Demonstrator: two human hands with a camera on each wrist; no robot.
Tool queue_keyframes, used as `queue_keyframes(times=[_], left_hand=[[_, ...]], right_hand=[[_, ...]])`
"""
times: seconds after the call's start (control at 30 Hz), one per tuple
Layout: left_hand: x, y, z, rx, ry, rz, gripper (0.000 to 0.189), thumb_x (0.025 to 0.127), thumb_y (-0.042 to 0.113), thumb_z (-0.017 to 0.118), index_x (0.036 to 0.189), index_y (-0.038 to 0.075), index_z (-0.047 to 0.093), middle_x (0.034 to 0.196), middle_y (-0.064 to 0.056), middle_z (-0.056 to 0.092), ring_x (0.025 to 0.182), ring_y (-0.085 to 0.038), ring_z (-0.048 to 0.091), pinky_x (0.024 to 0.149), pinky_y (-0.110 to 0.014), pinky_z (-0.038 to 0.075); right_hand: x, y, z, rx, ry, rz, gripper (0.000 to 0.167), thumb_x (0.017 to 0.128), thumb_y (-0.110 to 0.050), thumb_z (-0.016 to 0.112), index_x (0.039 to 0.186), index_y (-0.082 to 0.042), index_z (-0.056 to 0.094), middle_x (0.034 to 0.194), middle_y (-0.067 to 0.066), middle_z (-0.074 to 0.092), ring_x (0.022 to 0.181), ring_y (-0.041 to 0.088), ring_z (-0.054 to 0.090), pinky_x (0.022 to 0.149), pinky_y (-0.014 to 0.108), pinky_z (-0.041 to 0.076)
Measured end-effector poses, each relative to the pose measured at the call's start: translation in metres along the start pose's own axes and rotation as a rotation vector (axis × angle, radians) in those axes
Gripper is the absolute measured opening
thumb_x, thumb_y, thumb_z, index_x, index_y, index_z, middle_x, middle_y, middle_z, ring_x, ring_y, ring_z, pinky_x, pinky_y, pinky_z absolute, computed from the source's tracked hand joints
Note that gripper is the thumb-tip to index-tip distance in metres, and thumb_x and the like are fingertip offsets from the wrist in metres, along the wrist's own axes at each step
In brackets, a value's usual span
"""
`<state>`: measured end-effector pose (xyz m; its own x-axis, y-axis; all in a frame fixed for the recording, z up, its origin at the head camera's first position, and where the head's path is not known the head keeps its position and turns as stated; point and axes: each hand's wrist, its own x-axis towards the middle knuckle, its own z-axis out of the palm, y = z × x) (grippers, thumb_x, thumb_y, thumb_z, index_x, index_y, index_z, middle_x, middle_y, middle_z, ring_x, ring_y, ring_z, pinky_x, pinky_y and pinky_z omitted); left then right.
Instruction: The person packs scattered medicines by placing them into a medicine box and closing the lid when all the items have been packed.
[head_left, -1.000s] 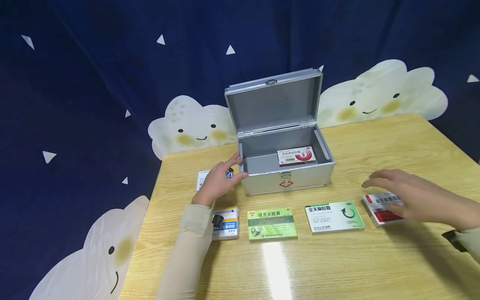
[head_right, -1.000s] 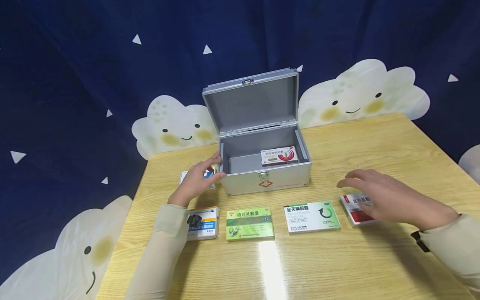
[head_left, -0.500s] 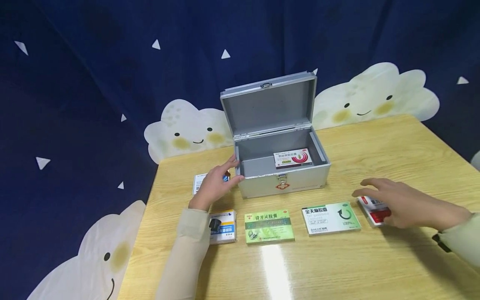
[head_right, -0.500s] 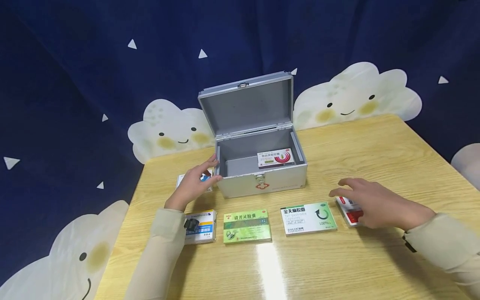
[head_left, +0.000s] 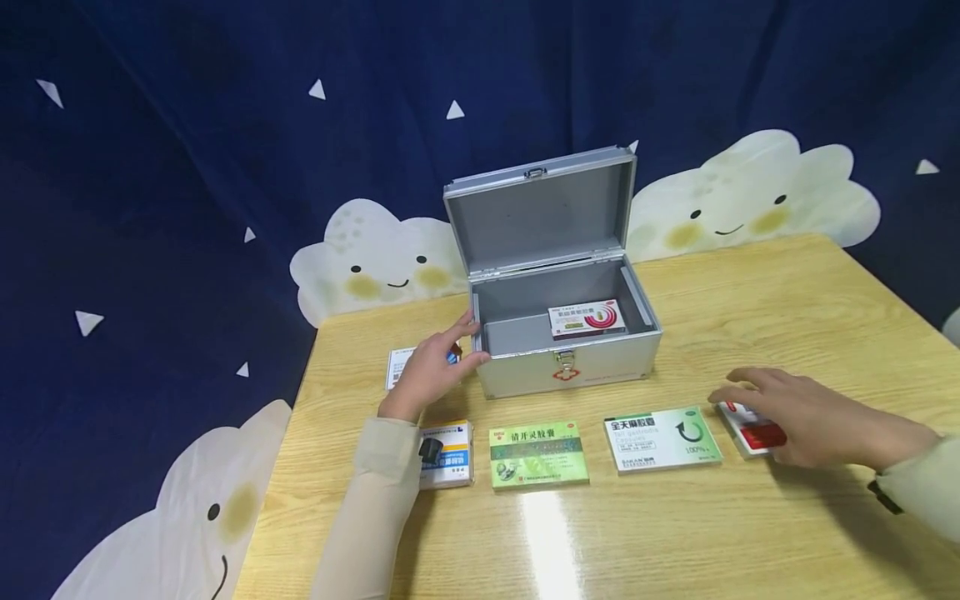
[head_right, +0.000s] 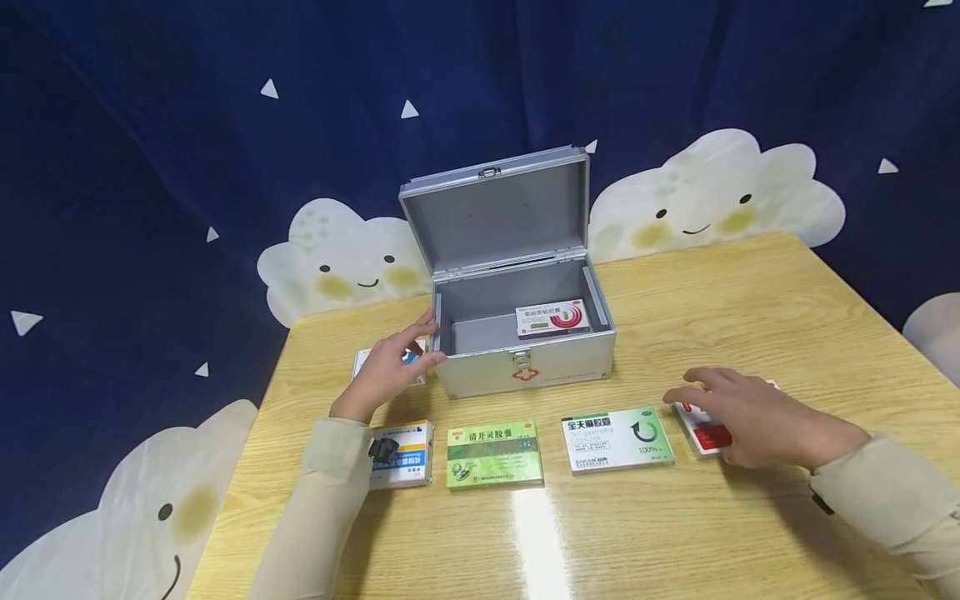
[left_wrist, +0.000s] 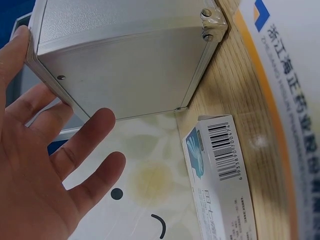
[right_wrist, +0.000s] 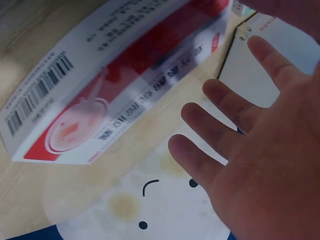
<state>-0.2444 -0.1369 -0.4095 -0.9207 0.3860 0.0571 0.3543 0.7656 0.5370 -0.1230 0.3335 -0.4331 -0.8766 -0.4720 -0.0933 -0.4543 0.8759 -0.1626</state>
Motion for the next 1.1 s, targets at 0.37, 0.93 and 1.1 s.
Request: queue_keyframes(times=[0.37, 0.93, 1.1], left_hand=[[-0.003, 0.002, 0.004, -0.02, -0.015, -0.021, 0.057, 0.094, 0.048, 0.063, 0.145, 0.024, 0.052, 0.161, 0.022, 0.029, 0.09, -0.015, 0.056, 0.072, -0.029, 0.047], [-0.003, 0.003, 0.003, -0.026, 0.007, -0.027, 0.056, 0.094, 0.047, 0.064, 0.144, 0.025, 0.053, 0.16, 0.022, 0.032, 0.088, -0.012, 0.057, 0.07, -0.027, 0.047], [-0.003, 0.002, 0.001, -0.033, 0.009, -0.023, 0.056, 0.094, 0.046, 0.064, 0.144, 0.023, 0.053, 0.161, 0.023, 0.029, 0.087, -0.013, 0.057, 0.07, -0.028, 0.047]], right_hand=[[-0.007, 0.006, 0.013, -0.01, 0.002, 0.012, 0.086, 0.057, -0.014, 0.091, 0.133, -0.03, 0.056, 0.137, 0.016, 0.054, 0.119, 0.043, 0.056, 0.09, 0.067, 0.047], [-0.007, 0.007, 0.014, -0.023, 0.022, -0.034, 0.087, 0.053, -0.007, 0.088, 0.131, -0.028, 0.056, 0.132, 0.013, 0.056, 0.114, 0.035, 0.059, 0.088, 0.064, 0.048], [-0.004, 0.007, 0.015, -0.026, 0.019, -0.043, 0.085, 0.054, -0.007, 0.09, 0.131, -0.027, 0.058, 0.131, 0.012, 0.057, 0.113, 0.035, 0.06, 0.09, 0.063, 0.048]])
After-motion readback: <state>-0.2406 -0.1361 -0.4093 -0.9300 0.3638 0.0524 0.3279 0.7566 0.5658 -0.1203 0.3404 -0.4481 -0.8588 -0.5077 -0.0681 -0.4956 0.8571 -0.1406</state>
